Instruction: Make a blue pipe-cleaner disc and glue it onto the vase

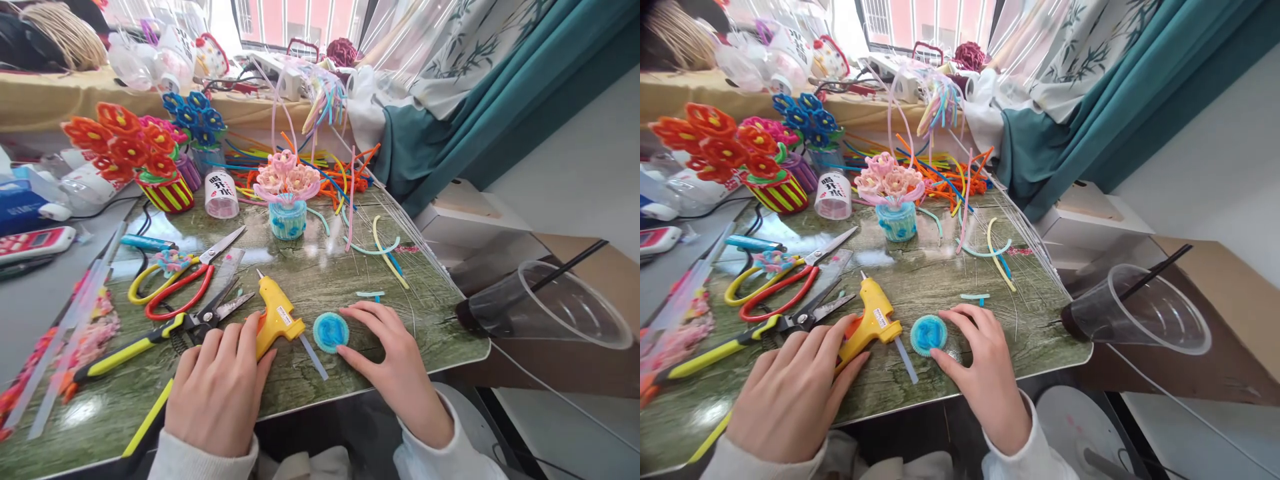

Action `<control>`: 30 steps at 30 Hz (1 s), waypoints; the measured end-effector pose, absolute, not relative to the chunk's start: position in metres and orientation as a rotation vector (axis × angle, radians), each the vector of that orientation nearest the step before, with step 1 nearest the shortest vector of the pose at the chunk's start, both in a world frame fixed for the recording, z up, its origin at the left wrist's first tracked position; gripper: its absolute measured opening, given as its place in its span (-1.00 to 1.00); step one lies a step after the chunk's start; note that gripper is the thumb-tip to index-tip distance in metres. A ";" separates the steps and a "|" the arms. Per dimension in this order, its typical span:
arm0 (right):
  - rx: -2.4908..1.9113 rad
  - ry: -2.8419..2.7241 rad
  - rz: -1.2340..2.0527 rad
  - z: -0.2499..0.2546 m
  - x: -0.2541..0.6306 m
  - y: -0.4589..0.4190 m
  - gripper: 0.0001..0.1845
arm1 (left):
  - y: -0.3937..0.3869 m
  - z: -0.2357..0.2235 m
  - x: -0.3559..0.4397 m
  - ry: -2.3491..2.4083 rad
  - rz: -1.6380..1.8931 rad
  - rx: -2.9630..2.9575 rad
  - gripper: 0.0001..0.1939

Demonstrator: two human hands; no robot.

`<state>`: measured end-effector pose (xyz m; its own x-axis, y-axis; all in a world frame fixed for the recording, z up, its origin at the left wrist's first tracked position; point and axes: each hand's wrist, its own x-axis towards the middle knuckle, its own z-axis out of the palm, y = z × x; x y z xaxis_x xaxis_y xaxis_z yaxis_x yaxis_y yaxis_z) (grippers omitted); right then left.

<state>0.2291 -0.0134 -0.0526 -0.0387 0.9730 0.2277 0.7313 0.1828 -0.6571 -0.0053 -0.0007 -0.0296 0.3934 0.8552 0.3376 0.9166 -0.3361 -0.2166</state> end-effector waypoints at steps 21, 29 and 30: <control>-1.775 -1.653 0.330 -0.039 0.205 -0.019 -0.91 | -0.001 -0.035 -0.014 -1.514 -0.711 -2.403 -0.60; -2.182 -1.625 0.489 -0.021 0.190 0.001 -0.83 | -0.005 -0.033 -0.017 -1.529 -0.859 -2.437 -0.56; -2.227 -1.629 0.489 -0.018 0.189 0.003 -0.83 | -0.006 -0.034 -0.017 -1.529 -0.878 -2.438 -0.56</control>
